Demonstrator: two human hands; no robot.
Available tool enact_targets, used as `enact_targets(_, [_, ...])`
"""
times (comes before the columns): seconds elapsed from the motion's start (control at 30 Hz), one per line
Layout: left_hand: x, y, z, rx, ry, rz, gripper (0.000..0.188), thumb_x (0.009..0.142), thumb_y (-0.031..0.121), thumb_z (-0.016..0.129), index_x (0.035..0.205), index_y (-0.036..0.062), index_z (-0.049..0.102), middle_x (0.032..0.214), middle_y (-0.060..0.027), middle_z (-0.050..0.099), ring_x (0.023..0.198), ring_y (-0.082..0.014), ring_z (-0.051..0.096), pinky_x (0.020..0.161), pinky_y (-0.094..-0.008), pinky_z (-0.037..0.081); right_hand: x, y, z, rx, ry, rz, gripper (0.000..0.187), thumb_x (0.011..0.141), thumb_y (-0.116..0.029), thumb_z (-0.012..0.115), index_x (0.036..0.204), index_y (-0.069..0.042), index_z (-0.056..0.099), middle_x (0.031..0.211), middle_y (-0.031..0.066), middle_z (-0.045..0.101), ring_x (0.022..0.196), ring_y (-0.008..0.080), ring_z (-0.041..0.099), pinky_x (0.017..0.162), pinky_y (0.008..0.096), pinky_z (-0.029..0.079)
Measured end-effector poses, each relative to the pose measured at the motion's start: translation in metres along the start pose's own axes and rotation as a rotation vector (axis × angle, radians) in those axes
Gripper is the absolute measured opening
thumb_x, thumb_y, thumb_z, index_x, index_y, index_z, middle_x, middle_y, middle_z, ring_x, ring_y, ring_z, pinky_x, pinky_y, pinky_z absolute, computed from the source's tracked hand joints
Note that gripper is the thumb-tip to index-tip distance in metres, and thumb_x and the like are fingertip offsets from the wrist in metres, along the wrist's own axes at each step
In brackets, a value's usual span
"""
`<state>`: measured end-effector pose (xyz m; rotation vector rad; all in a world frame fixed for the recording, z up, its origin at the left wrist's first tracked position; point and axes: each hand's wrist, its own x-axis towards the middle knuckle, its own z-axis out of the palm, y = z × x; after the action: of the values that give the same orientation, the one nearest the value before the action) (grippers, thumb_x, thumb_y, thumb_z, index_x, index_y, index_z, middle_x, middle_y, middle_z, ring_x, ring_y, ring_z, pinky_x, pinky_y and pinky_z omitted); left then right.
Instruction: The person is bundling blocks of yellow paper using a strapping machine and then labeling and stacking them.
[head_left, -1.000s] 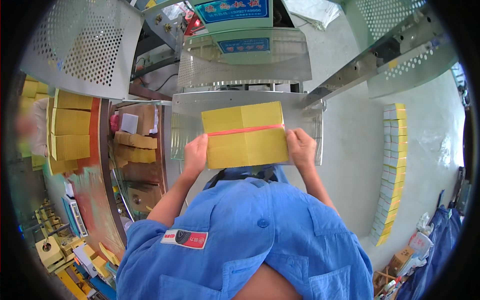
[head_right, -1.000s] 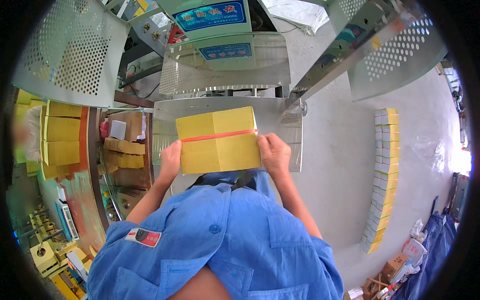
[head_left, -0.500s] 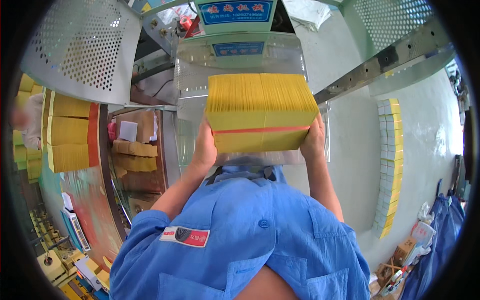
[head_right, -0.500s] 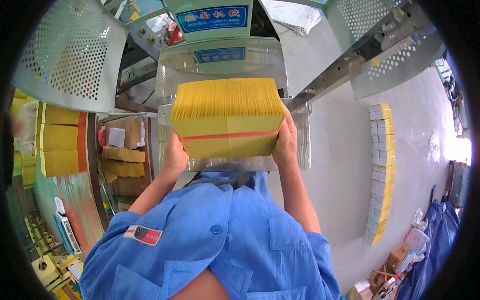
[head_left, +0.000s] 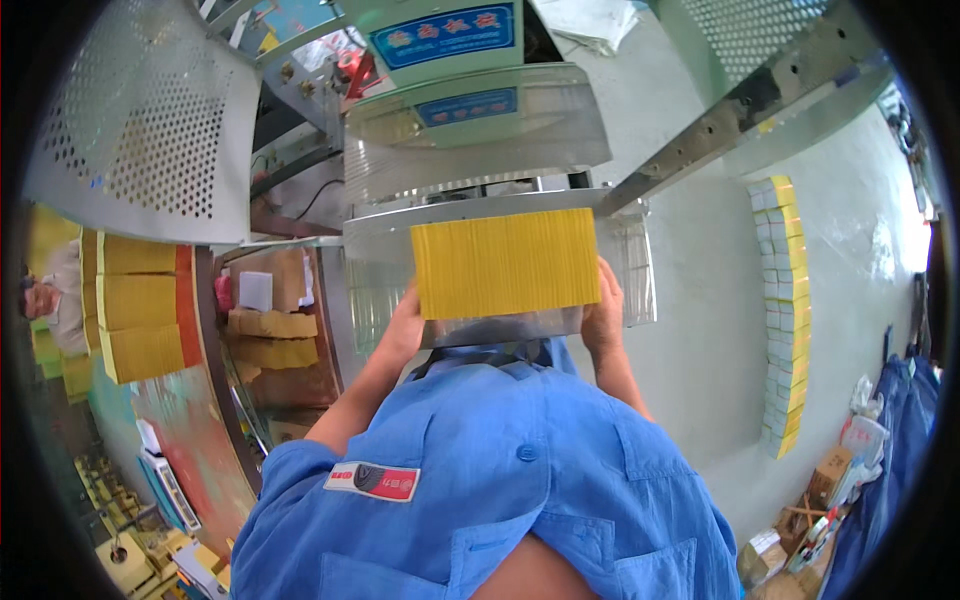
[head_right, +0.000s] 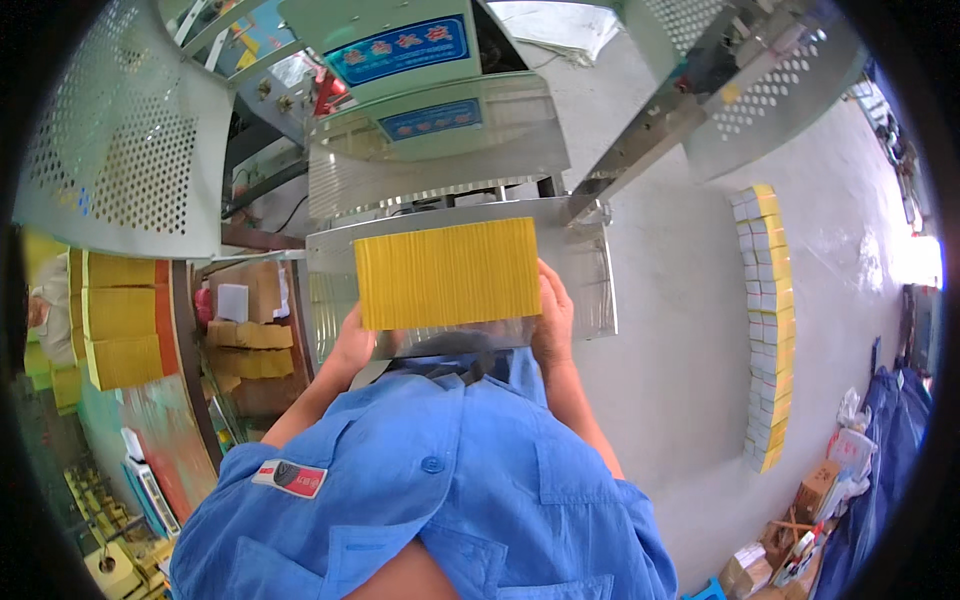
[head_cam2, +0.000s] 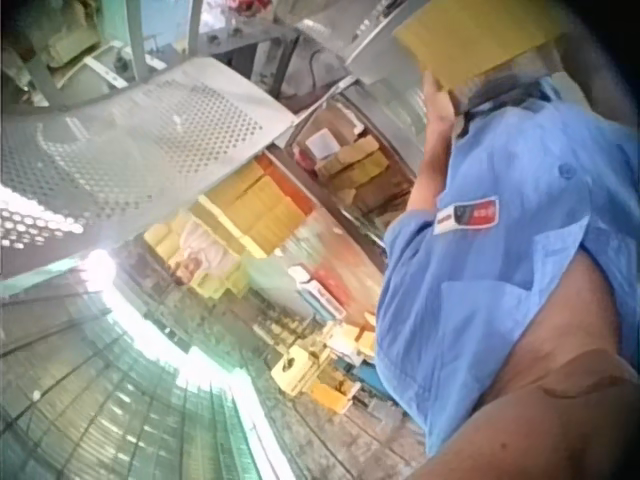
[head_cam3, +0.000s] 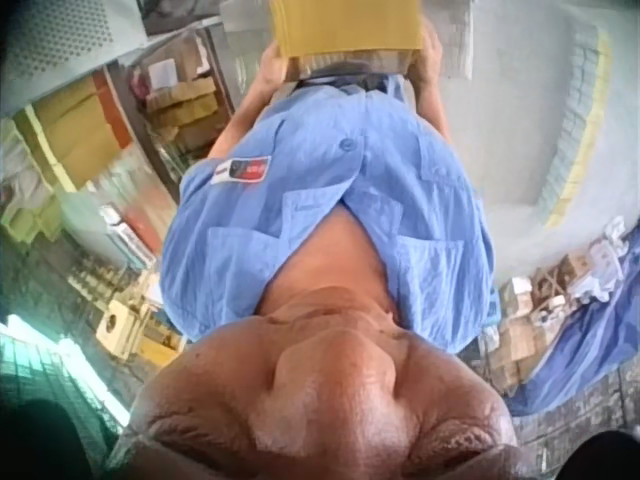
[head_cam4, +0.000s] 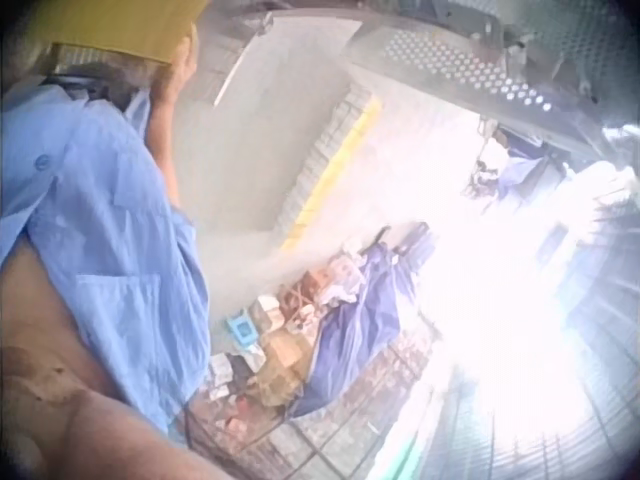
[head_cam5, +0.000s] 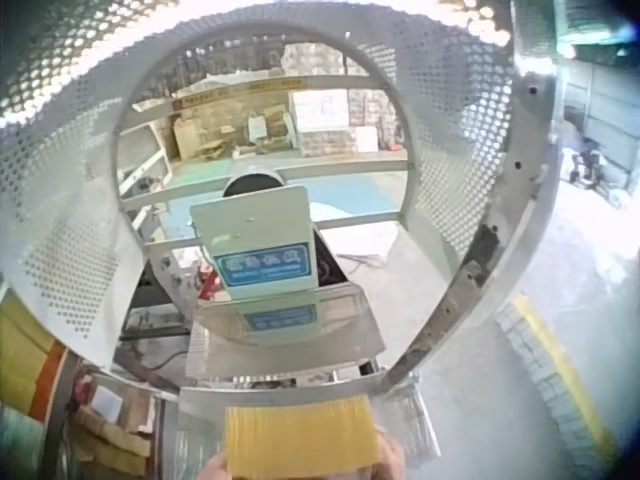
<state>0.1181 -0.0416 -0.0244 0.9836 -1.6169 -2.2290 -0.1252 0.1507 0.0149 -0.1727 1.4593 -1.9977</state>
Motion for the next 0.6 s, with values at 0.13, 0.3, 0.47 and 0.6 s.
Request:
enact_targets(0.13, [0.001,0.016,0.014,0.025,0.080,0.105,0.043,0.098,0.021,0.050,0.136,0.0013,0.048,0.137,-0.0121,0.050,0.129,-0.0247,0.045,0.108,-0.0361,0.034,0.012,-0.003,-0.010,-0.086,-0.015,0.082,0.033,0.095,-0.016,0.056,0.121,0.003,0.061,0.109,0.0059,0.064,0.098,0.0127,0.059,0.086,0.0255,0.046])
enact_targets(0.3, [-0.016,0.048,0.027,0.310,0.130,0.323,0.039,0.096,0.023,0.054,0.127,0.0004,0.055,0.130,-0.0159,0.055,0.123,-0.0269,0.051,0.104,-0.0348,0.039,0.015,-0.005,-0.031,-0.371,-0.154,0.098,0.029,0.094,-0.016,0.057,0.116,0.002,0.062,0.108,0.0053,0.064,0.098,0.0125,0.059,0.085,0.0288,0.047])
enact_targets(0.47, [-0.033,0.074,0.029,0.118,0.193,0.124,0.035,0.098,0.016,0.049,0.128,-0.0014,0.054,0.123,-0.0123,0.057,0.118,-0.0199,0.053,0.100,-0.0320,0.041,0.030,-0.025,-0.034,-1.235,-0.397,-0.510,0.026,0.090,-0.014,0.055,0.110,0.001,0.063,0.109,0.0167,0.064,0.101,0.0331,0.061,0.084,0.0385,0.049])
enact_targets(0.6, [-0.027,0.056,0.031,-0.027,0.232,0.184,0.034,0.093,0.018,0.056,0.122,-0.0008,0.059,0.114,-0.0135,0.060,0.108,-0.0203,0.058,0.093,-0.0322,0.045,0.036,-0.032,-0.026,-1.383,-0.485,-0.483,0.026,0.088,-0.014,0.056,0.107,0.002,0.062,0.106,0.0206,0.064,0.099,0.0412,0.059,0.084,0.0419,0.049])
